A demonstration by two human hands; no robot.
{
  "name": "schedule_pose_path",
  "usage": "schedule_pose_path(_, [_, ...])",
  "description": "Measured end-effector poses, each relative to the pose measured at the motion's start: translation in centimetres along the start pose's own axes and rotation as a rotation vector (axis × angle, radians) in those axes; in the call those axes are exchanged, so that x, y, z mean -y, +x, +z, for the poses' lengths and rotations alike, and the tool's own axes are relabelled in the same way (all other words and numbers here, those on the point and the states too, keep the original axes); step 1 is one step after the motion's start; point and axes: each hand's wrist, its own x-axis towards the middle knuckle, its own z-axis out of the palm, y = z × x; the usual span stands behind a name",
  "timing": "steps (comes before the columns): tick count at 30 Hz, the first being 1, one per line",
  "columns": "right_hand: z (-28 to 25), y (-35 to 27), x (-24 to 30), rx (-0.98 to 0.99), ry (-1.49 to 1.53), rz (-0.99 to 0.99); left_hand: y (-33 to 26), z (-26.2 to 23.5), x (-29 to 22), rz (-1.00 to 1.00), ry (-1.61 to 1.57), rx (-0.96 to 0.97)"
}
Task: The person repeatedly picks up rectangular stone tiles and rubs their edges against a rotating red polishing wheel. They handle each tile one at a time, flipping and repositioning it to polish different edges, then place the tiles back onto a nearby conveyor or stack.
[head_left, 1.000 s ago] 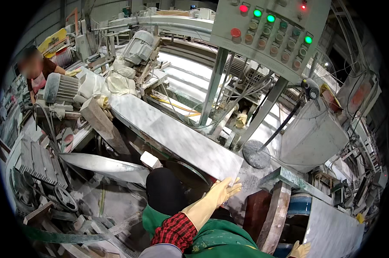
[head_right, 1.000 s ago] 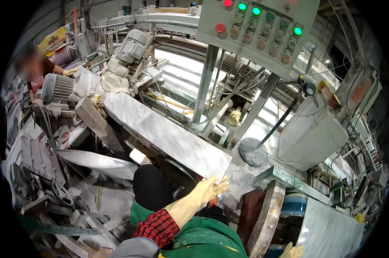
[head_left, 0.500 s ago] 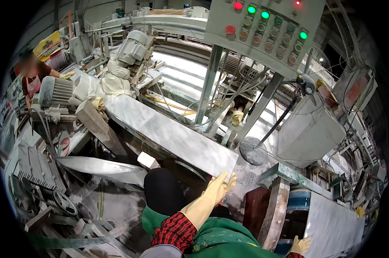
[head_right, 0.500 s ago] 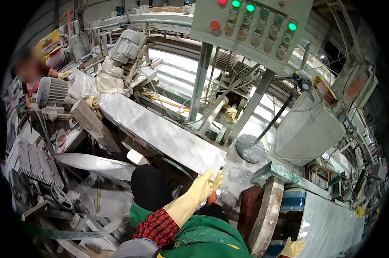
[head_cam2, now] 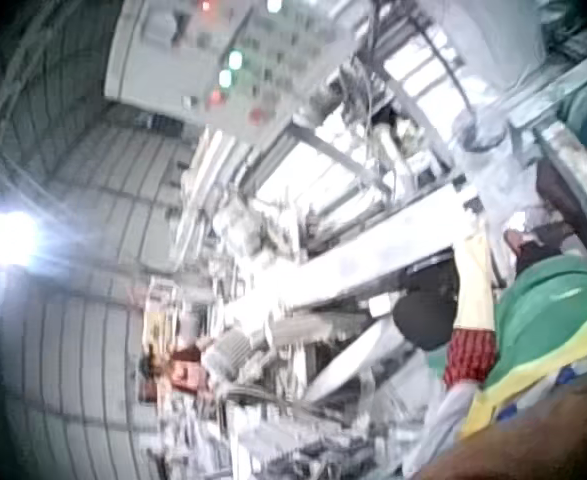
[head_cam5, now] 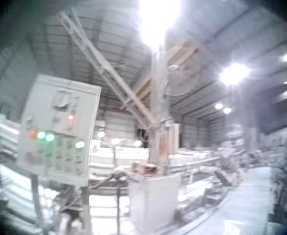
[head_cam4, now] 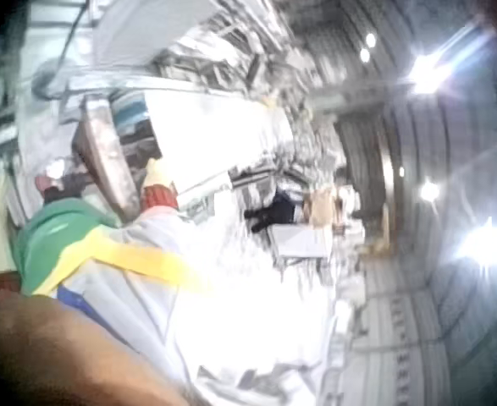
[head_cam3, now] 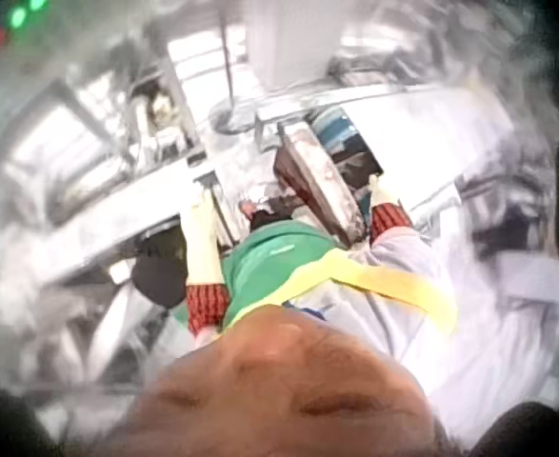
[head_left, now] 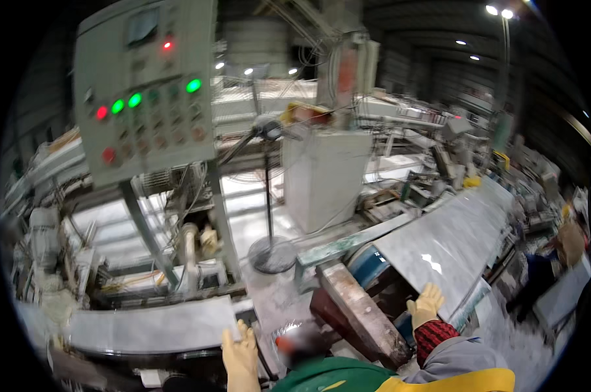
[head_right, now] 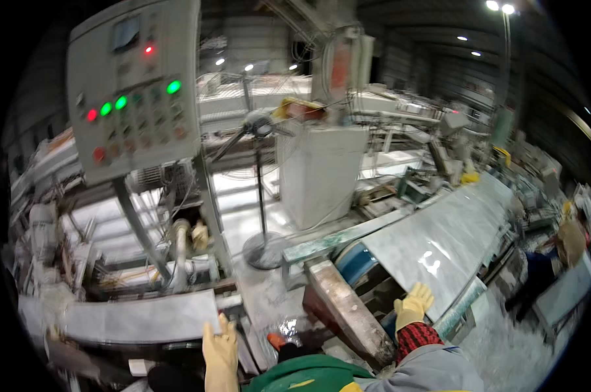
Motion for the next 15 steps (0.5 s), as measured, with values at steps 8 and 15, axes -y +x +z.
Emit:
schedule_pose_path(8, [-6.2,0.8,2.2,0.438,0.114,0.245,-1.4,-0.2,-0.9,0.019,0.144,0.082])
schedule_pose_path(15, [-5.1,0.8,2.9,0.337,0.125,0.27,0.6,-4.3,-2.2,-0.535,-1.184,0.195])
